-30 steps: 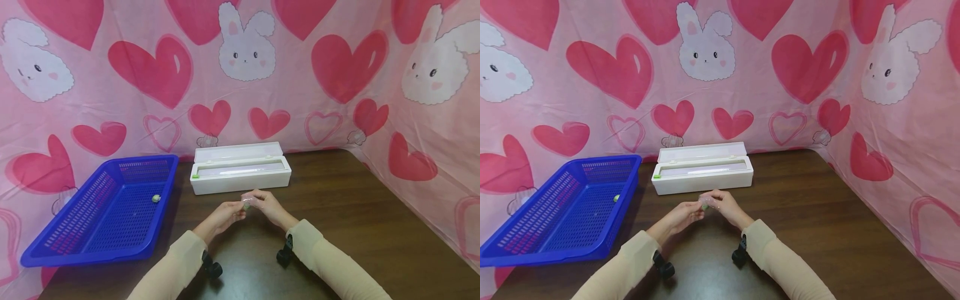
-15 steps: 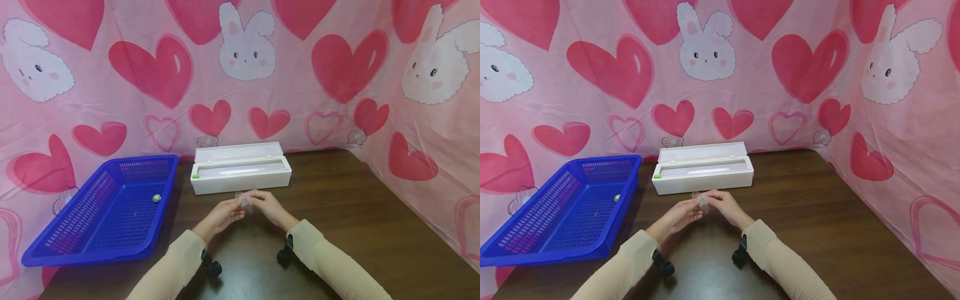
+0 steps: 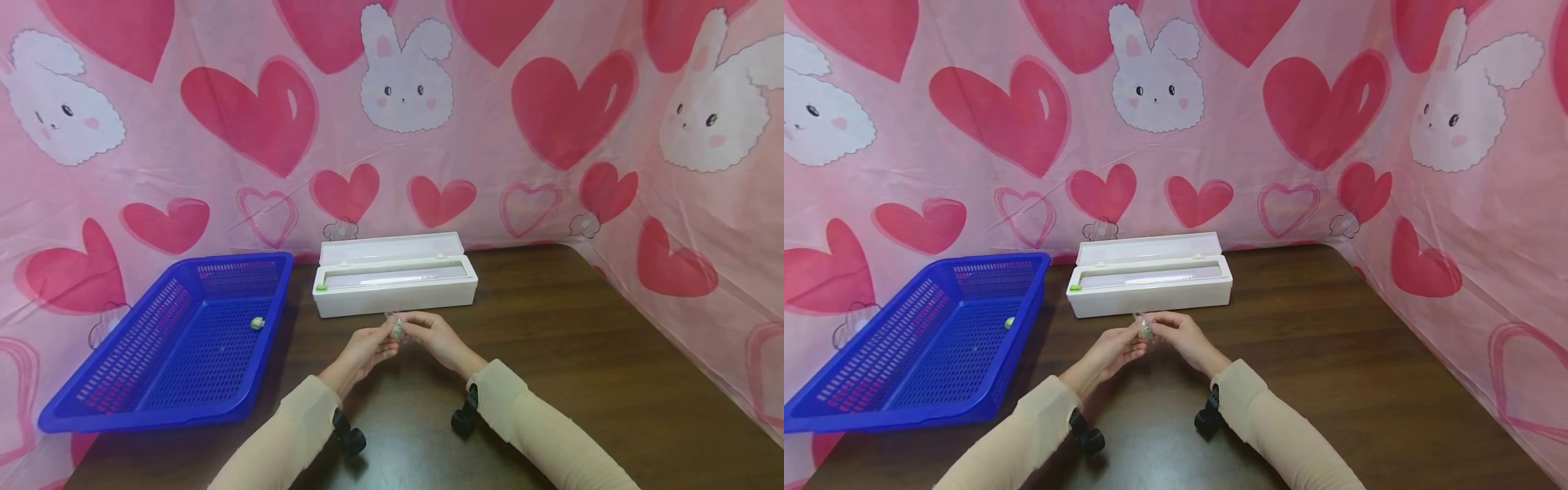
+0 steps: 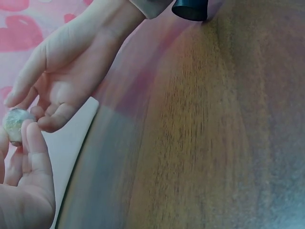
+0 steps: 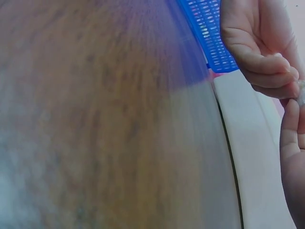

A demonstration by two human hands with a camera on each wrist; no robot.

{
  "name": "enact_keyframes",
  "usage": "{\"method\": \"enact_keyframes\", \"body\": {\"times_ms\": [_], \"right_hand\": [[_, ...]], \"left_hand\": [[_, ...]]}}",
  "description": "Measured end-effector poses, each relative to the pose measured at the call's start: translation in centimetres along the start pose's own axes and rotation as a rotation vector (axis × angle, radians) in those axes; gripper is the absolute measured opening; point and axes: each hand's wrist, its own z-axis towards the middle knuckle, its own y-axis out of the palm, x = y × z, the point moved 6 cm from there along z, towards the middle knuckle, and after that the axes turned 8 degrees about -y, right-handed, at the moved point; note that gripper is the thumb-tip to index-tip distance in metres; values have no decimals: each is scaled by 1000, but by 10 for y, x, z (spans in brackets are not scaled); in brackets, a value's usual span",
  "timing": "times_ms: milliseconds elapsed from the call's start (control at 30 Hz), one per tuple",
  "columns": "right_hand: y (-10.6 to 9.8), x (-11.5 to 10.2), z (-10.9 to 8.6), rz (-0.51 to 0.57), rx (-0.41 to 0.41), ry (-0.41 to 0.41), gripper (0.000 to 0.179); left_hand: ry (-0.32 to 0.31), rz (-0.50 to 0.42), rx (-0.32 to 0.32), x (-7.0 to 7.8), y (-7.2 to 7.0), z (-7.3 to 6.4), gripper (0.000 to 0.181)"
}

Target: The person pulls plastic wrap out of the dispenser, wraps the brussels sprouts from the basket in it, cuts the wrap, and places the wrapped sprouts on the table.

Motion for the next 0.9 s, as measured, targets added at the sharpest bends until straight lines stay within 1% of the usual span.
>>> {"method": "enact_keyframes", "body": {"times_ms": [100, 167, 200, 300, 433, 500, 600, 667, 767, 900], "right_hand": [[2, 1, -1, -3, -20, 25, 33], [2, 1, -1, -13, -26, 31, 33], [3, 1, -1, -16, -23, 32, 33], [2, 2, 0, -25, -6, 22, 32], [-2, 3, -1, 19, 43, 23, 32], [-3, 3, -1, 52, 66, 30, 33], [-4, 4, -1, 77, 68, 42, 36], [-3, 3, -1, 86, 57, 45, 39], [-2, 3, -1, 89, 34, 36, 43], [-2, 2, -2, 86, 30, 24, 41]], "left_hand": [[-11, 5, 30, -1, -1, 0, 42], [-10, 22, 30, -1, -1, 0, 40], [-2, 36, 20, -1, -1, 0, 40], [31, 93, -31, 1, 2, 0, 44], [71, 164, -128, 3, 5, 0, 51], [82, 180, -176, 4, 7, 0, 49], [112, 193, -211, 7, 8, -1, 51], [131, 184, -207, 8, 7, -1, 53], [160, 172, -183, 10, 5, -1, 49], [171, 161, -146, 10, 4, -1, 45]]}}
